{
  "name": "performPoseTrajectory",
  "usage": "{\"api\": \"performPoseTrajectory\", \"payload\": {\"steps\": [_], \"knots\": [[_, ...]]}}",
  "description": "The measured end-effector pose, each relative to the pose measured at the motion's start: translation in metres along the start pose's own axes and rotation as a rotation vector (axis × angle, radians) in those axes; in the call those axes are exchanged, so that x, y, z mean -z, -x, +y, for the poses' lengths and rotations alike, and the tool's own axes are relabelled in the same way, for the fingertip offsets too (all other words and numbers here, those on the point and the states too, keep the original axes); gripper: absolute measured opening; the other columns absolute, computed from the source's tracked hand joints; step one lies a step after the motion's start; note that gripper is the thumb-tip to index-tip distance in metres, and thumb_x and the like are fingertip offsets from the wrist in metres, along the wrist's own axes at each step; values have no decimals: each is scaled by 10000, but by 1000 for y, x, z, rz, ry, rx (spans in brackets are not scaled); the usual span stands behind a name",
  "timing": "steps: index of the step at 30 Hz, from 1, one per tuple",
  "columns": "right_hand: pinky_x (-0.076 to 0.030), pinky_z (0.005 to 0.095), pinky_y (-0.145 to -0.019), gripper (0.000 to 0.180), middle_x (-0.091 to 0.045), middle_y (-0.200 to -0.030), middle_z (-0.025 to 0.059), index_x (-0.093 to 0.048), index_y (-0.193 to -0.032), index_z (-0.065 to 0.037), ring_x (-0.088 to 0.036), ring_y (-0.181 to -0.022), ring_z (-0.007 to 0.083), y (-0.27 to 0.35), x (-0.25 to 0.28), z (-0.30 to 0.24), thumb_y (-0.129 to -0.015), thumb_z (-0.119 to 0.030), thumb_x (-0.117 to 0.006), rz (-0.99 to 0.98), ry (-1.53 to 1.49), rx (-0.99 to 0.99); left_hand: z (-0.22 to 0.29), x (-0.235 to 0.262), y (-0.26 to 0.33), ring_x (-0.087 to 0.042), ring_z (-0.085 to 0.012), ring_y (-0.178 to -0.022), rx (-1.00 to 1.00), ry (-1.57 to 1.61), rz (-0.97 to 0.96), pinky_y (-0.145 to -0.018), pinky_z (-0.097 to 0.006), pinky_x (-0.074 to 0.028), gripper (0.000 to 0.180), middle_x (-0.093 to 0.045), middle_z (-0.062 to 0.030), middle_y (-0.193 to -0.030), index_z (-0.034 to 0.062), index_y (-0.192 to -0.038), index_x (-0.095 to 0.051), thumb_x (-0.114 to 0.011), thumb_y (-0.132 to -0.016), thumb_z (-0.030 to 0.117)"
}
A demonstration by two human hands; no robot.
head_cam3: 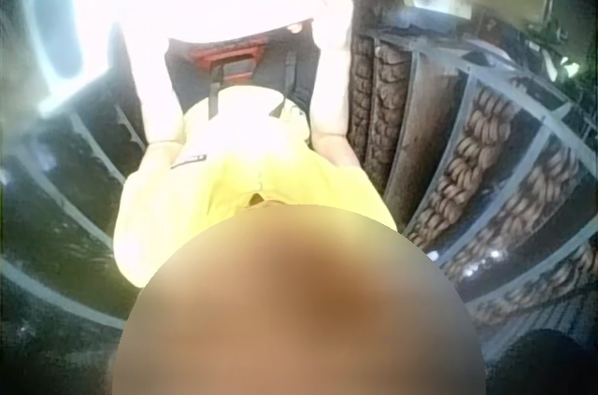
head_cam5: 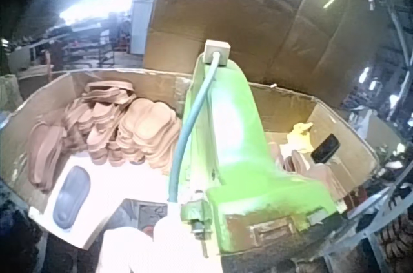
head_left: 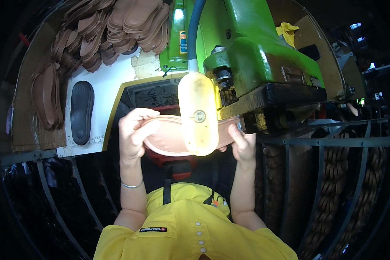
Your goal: Operating a trimming machine to remove excess material from shoe soles.
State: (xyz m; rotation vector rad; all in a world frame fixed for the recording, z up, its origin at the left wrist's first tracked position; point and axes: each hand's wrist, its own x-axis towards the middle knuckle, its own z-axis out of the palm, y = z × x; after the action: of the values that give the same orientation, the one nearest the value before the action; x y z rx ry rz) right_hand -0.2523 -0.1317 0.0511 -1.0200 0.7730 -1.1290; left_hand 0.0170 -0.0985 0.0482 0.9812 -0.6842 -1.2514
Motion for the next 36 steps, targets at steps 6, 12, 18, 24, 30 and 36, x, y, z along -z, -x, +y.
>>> {"api": "performPoseTrajectory", "payload": {"steps": [6,12,18,24,30,36], "knots": [[-506,238,-442,363,-617,-938,149,-397,-1234,75,-620,-608,148,2,-26,11,-912,-40,-520,-71,-4,-29,2,44,15,-452,-57,-655,-43,-22,-28,-629,-197,-359,129,-487,16,-731,15,-822,-552,-666,-761,13],[-472,194,-530,246,-632,-879,90,-526,-1094,80,-576,-581,87,-7,-35,8,-877,-18,-591,-93,188,-39,-17,59,67,-471,-66,-681,82,-125,-61,-644,-201,-386,286,-507,-29,-753,63,-798,-458,-709,-722,-52],[-467,187,-578,155,-633,-803,42,-603,-945,66,-583,-652,65,-13,-54,1,-800,61,-659,10,155,69,-65,21,108,-495,9,-603,240,-305,-179,-479,-147,-369,281,-589,-28,-801,45,-752,-484,-756,-742,-23],[-504,223,-653,221,-697,-832,56,-666,-924,27,-622,-747,73,-3,-31,-8,-739,-34,-772,-16,317,58,-83,-10,103,-432,-1,-487,159,-672,-297,-435,-202,-362,302,-553,-25,-608,16,-769,-528,-812,-716,104],[-495,223,-663,189,-691,-834,57,-648,-897,28,-613,-742,65,13,-9,-6,-808,-112,-739,54,477,71,-52,-59,51,-388,-7,-499,-240,-774,-364,-448,-173,-327,406,-566,19,-662,4,-1078,-598,-769,-723,102],[-480,204,-670,160,-671,-847,45,-625,-953,38,-598,-754,55,17,-18,-5,-873,-96,-660,158,365,73,-65,-63,32,-374,14,-571,-176,-423,-254,-520,-153,-310,238,-509,83,-691,27,-1027,-602,-690,-806,29]]}}
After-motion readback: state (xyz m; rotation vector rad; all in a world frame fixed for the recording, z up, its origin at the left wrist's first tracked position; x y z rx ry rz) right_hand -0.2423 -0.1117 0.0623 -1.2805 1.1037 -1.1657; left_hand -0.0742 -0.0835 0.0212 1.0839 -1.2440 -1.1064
